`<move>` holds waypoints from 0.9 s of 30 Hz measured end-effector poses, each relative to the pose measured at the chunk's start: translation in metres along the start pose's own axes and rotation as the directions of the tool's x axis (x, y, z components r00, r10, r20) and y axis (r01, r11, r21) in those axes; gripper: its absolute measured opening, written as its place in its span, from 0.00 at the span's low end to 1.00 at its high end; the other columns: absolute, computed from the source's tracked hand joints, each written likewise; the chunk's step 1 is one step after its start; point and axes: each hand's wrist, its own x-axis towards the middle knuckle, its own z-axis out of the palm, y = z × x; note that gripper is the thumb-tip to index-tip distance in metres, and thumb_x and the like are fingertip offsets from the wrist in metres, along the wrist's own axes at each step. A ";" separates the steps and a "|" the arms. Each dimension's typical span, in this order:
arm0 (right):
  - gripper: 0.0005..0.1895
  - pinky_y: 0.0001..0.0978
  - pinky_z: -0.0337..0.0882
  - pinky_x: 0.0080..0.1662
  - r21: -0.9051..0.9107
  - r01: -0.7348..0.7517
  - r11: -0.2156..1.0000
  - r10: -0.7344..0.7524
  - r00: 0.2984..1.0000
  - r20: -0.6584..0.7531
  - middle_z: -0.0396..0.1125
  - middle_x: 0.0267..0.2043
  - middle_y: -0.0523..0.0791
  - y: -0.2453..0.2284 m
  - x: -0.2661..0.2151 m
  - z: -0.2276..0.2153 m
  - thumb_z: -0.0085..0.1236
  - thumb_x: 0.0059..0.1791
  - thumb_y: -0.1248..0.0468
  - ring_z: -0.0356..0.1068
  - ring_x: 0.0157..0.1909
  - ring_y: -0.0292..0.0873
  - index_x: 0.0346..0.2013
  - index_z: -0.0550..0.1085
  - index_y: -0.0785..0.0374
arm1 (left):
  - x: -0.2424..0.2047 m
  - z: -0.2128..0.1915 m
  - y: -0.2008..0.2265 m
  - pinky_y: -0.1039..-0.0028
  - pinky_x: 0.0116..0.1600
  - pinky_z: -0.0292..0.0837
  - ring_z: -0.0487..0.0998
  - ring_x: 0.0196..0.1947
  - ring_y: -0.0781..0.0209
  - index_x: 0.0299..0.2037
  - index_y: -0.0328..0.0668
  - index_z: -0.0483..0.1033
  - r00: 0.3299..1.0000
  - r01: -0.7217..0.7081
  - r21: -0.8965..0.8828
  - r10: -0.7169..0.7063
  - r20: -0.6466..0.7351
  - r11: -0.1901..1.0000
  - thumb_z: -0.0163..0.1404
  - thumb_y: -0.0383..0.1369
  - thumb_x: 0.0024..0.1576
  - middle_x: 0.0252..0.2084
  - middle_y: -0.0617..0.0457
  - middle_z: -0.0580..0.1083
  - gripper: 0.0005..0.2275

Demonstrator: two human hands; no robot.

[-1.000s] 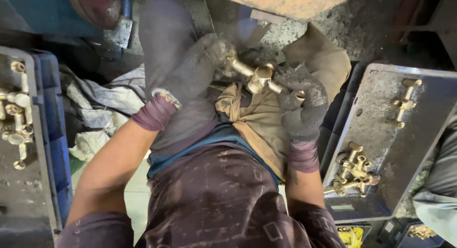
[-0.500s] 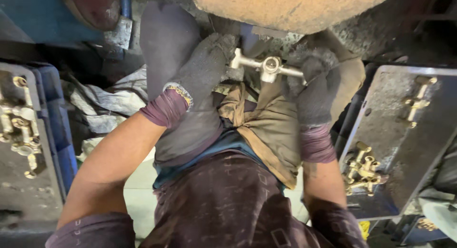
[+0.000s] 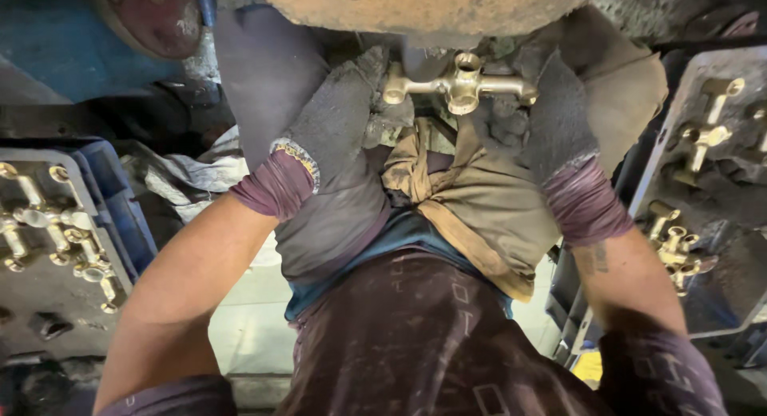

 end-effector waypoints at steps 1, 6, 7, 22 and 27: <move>0.19 0.39 0.80 0.36 0.284 -0.235 0.930 0.255 0.966 -0.037 0.68 0.34 0.38 -0.005 -0.001 0.003 0.39 0.56 0.47 0.70 0.30 0.35 0.44 0.72 0.56 | 0.002 -0.002 0.004 0.67 0.52 0.74 0.76 0.49 0.47 0.64 0.28 0.66 0.988 0.143 -0.186 -0.130 0.079 0.972 0.45 0.25 0.61 0.53 0.39 0.74 0.20; 0.19 0.38 0.80 0.33 0.582 -0.400 0.708 0.370 0.912 0.176 0.69 0.34 0.39 -0.018 -0.003 0.007 0.41 0.55 0.47 0.70 0.28 0.34 0.45 0.73 0.56 | 0.002 -0.003 0.009 0.82 0.36 0.76 0.75 0.35 0.74 0.61 0.36 0.66 0.949 0.313 -0.648 -0.197 0.247 0.694 0.38 0.29 0.67 0.40 0.56 0.73 0.14; 0.18 0.37 0.79 0.33 0.582 -0.410 0.702 0.373 0.908 0.191 0.69 0.34 0.39 -0.018 -0.002 0.007 0.41 0.55 0.48 0.70 0.28 0.34 0.45 0.73 0.56 | 0.002 -0.002 0.006 0.79 0.37 0.76 0.75 0.36 0.69 0.59 0.35 0.67 0.957 0.281 -0.555 -0.182 0.228 0.783 0.40 0.28 0.65 0.40 0.54 0.74 0.14; 0.14 0.29 0.76 0.29 0.620 -0.483 0.618 0.368 0.875 0.314 0.71 0.36 0.43 -0.001 0.003 -0.006 0.41 0.56 0.55 0.71 0.28 0.35 0.46 0.72 0.58 | 0.004 0.024 -0.028 0.58 0.56 0.71 0.74 0.52 0.35 0.57 0.19 0.70 0.986 -0.156 0.240 0.137 0.093 0.958 0.50 0.23 0.52 0.52 0.29 0.74 0.21; 0.12 0.26 0.74 0.28 0.627 -0.520 0.580 0.357 0.854 0.378 0.71 0.37 0.44 -0.004 0.014 0.000 0.41 0.57 0.58 0.72 0.28 0.36 0.47 0.72 0.59 | 0.012 0.015 -0.008 0.59 0.51 0.73 0.75 0.49 0.38 0.54 0.29 0.75 0.985 -0.116 0.194 0.088 0.145 0.974 0.53 0.28 0.58 0.48 0.33 0.76 0.15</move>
